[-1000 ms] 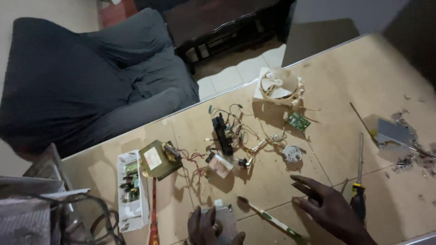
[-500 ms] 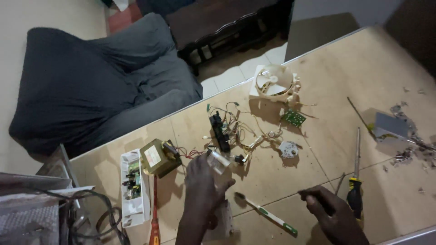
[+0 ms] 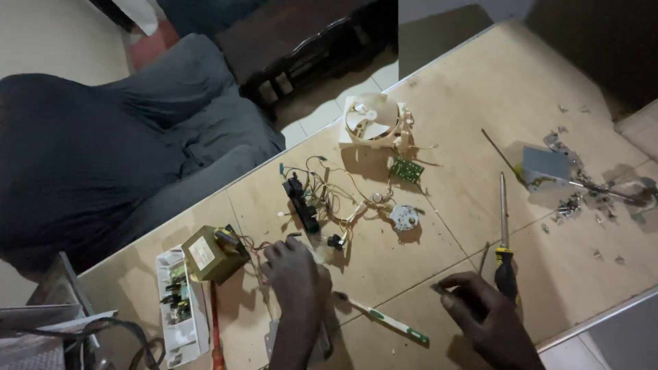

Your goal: Dismantling and cleaning electrical components from an appliance on a workbench.

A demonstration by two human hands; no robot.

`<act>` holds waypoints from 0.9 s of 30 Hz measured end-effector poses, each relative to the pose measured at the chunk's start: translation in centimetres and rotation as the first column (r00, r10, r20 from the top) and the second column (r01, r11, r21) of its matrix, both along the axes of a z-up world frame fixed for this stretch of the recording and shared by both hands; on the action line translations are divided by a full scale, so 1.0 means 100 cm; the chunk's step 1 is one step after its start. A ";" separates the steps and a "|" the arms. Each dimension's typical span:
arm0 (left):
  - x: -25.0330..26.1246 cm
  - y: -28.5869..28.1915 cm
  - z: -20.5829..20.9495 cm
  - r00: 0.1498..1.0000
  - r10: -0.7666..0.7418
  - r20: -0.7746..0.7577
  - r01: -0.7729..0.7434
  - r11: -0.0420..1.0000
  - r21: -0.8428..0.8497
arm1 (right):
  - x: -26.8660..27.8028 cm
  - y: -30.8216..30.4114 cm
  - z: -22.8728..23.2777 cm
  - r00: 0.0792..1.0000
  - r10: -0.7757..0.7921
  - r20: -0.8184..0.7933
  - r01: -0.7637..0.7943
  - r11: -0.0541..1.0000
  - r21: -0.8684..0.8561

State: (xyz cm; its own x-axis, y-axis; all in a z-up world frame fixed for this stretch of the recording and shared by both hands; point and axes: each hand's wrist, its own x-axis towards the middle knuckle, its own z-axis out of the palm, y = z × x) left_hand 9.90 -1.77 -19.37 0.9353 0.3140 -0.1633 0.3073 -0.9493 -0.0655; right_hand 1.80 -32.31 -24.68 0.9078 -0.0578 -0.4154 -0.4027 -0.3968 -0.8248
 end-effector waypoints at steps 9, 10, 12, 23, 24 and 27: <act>-0.025 0.033 0.015 0.995 0.048 0.083 -0.022 0.959 -0.282 | 0.041 0.060 0.031 0.971 0.229 0.064 -0.234 0.967 0.101; -0.024 0.043 0.016 0.997 0.002 0.081 0.026 0.939 -0.342 | 0.050 0.074 0.034 0.960 0.267 0.083 -0.273 0.959 0.073; -0.029 0.054 0.012 0.997 -0.030 0.075 0.058 0.908 -0.415 | 0.056 0.097 0.041 0.944 0.319 0.088 -0.323 0.946 0.031; -0.026 0.074 0.004 0.978 -0.019 0.206 0.148 0.761 -0.632 | 0.083 0.183 0.003 0.859 0.454 0.236 -0.469 0.883 0.009; -0.028 0.074 0.001 0.984 0.001 0.179 0.116 0.754 -0.646 | 0.076 0.184 0.001 0.857 0.473 0.206 -0.485 0.874 0.011; -0.018 0.075 -0.001 0.997 0.055 0.062 0.001 0.737 -0.676 | 0.076 0.190 0.003 0.819 0.473 0.323 -0.473 0.877 -0.085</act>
State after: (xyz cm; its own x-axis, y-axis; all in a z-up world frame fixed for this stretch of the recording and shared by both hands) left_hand 8.08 5.69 -19.50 0.9460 0.1731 -0.2742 0.3106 -0.7265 0.6130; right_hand 9.45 -13.33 -24.39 0.9055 0.4139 -0.0935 0.1245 -0.4697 -0.8740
